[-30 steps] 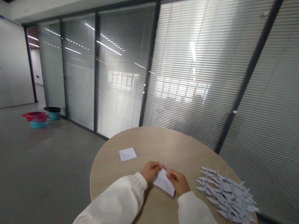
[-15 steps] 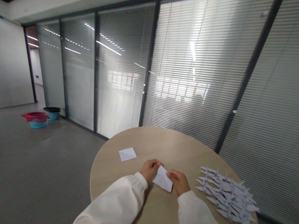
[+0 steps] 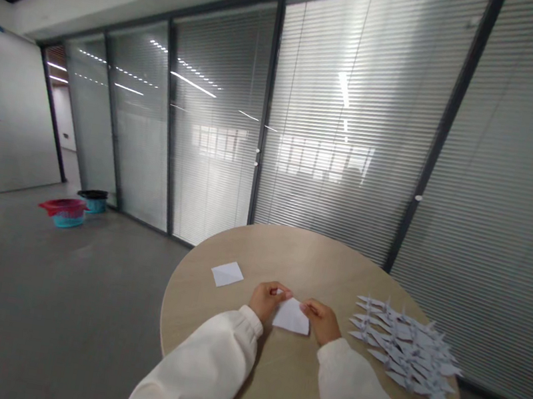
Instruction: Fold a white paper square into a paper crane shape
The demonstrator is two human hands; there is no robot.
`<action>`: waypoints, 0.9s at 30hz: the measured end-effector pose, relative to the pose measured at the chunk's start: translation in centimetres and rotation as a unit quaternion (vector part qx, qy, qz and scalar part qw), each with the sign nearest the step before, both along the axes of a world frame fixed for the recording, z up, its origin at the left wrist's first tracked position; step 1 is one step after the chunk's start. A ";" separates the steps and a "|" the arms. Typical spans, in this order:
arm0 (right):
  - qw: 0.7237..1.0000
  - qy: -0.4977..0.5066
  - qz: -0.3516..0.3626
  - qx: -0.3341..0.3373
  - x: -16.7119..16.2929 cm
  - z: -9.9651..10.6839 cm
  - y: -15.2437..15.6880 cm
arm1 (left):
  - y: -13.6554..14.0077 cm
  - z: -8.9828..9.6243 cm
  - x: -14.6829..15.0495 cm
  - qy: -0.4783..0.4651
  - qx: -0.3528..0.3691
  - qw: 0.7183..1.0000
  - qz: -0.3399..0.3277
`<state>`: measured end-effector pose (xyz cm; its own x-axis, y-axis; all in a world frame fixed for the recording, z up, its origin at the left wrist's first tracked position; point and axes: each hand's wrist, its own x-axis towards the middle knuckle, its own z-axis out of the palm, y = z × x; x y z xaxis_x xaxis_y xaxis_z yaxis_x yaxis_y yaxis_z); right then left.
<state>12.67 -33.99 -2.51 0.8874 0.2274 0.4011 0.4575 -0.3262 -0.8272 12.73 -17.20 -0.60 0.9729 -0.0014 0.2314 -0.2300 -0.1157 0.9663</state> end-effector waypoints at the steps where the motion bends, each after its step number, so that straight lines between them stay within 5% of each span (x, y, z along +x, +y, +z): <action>1: 1.000 0.003 0.004 0.011 0.0 0.0 0.1 | 0.0 0.1 -0.1 -0.002 -0.012 1.000 0.001; 10: 0.994 0.024 -0.041 0.098 0.4 -0.3 -0.5 | 0.0 0.7 -0.4 0.038 -0.064 0.996 -0.040; 21: 0.988 -0.053 -0.143 -0.014 0.2 0.1 -0.8 | -0.1 0.1 -0.3 0.096 -0.079 0.984 -0.130; 27: 0.994 -0.050 -0.095 -0.028 -0.2 0.1 -0.5 | 0.1 -0.6 0.1 0.117 -0.028 0.981 -0.151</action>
